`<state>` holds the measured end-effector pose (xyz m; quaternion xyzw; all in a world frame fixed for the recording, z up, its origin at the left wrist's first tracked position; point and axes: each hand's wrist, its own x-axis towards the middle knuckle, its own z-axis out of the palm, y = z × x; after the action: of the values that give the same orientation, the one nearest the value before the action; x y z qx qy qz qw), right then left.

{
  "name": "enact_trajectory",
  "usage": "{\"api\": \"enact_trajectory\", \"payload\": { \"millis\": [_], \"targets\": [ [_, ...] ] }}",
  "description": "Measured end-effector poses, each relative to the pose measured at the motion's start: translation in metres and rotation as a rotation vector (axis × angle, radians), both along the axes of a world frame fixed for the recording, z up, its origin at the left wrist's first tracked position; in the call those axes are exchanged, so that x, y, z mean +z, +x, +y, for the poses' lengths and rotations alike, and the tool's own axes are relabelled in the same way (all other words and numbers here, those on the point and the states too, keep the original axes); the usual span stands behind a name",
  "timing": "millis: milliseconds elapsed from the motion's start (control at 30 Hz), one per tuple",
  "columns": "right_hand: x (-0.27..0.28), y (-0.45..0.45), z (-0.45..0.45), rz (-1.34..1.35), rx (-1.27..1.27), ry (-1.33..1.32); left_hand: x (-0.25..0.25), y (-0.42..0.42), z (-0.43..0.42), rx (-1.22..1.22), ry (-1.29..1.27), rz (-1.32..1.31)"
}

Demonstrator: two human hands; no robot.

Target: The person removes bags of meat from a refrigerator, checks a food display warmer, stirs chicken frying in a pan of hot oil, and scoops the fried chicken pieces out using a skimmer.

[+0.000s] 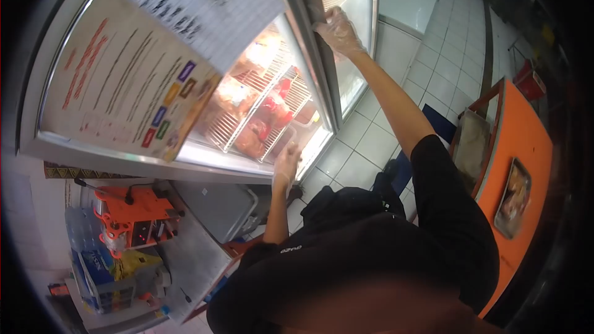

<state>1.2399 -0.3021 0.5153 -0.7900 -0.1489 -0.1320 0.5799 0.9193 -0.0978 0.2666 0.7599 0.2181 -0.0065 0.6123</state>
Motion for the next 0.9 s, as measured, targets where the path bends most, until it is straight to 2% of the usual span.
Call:
{"api": "enact_trajectory", "payload": {
  "millis": [33,100,167,200,267,300,333,400,467,567,600,633,667,700,733,767,800,900],
  "targets": [
    [0.003,0.01,-0.003,0.004,0.018,0.003,0.022,0.026,-0.023,-0.014,0.056,0.019],
    [0.007,0.033,-0.014,0.092,0.246,0.095,0.043,0.075,-0.063,-0.014,0.125,0.042],
    [-0.008,0.042,-0.015,-0.193,0.331,0.055,0.05,0.109,-0.104,-0.115,0.215,0.024],
    [0.009,0.031,-0.032,-0.02,0.384,-0.029,0.045,0.12,-0.126,-0.1,0.214,0.047],
    [0.009,0.033,-0.046,0.021,0.379,-0.073,0.041,0.141,-0.16,-0.155,0.048,-0.035],
    [0.014,0.037,-0.05,0.035,0.358,-0.125,0.045,0.145,-0.172,-0.135,0.054,-0.033],
    [0.008,0.037,-0.072,0.004,0.454,-0.118,0.052,0.148,-0.186,-0.147,0.053,-0.005],
    [-0.01,0.042,-0.105,-0.162,0.448,-0.083,0.08,0.158,-0.208,-0.14,0.082,0.064],
    [-0.007,0.032,-0.162,-0.151,0.569,0.087,0.047,0.167,-0.204,-0.058,0.064,0.052],
    [-0.011,0.02,-0.25,-0.114,0.386,-0.06,0.027,0.185,-0.195,0.08,0.027,0.042],
    [-0.025,0.014,-0.272,-0.233,0.231,-0.018,0.02,0.192,-0.19,0.117,0.046,-0.019],
    [-0.066,0.014,-0.314,-0.236,0.034,-0.264,0.016,0.202,-0.185,0.153,0.07,-0.083],
    [-0.055,0.016,-0.337,-0.302,0.045,-0.308,0.016,0.215,-0.184,0.219,0.124,-0.111],
    [-0.06,0.009,-0.359,-0.139,-0.066,-0.266,0.032,0.231,-0.179,0.226,0.122,-0.113],
    [-0.082,0.009,-0.389,-0.222,-0.24,-0.397,0.06,0.245,-0.18,0.201,0.326,-0.198],
    [-0.098,0.017,-0.41,-0.267,-0.311,-0.415,0.08,0.257,-0.18,0.167,0.527,-0.278],
    [-0.113,0.024,-0.432,-0.309,-0.385,-0.432,0.085,0.275,-0.175,0.148,0.604,-0.364],
    [-0.117,0.049,-0.452,-0.24,-0.417,-0.252,0.098,0.337,-0.168,0.011,0.717,-0.461]
  ]
}}
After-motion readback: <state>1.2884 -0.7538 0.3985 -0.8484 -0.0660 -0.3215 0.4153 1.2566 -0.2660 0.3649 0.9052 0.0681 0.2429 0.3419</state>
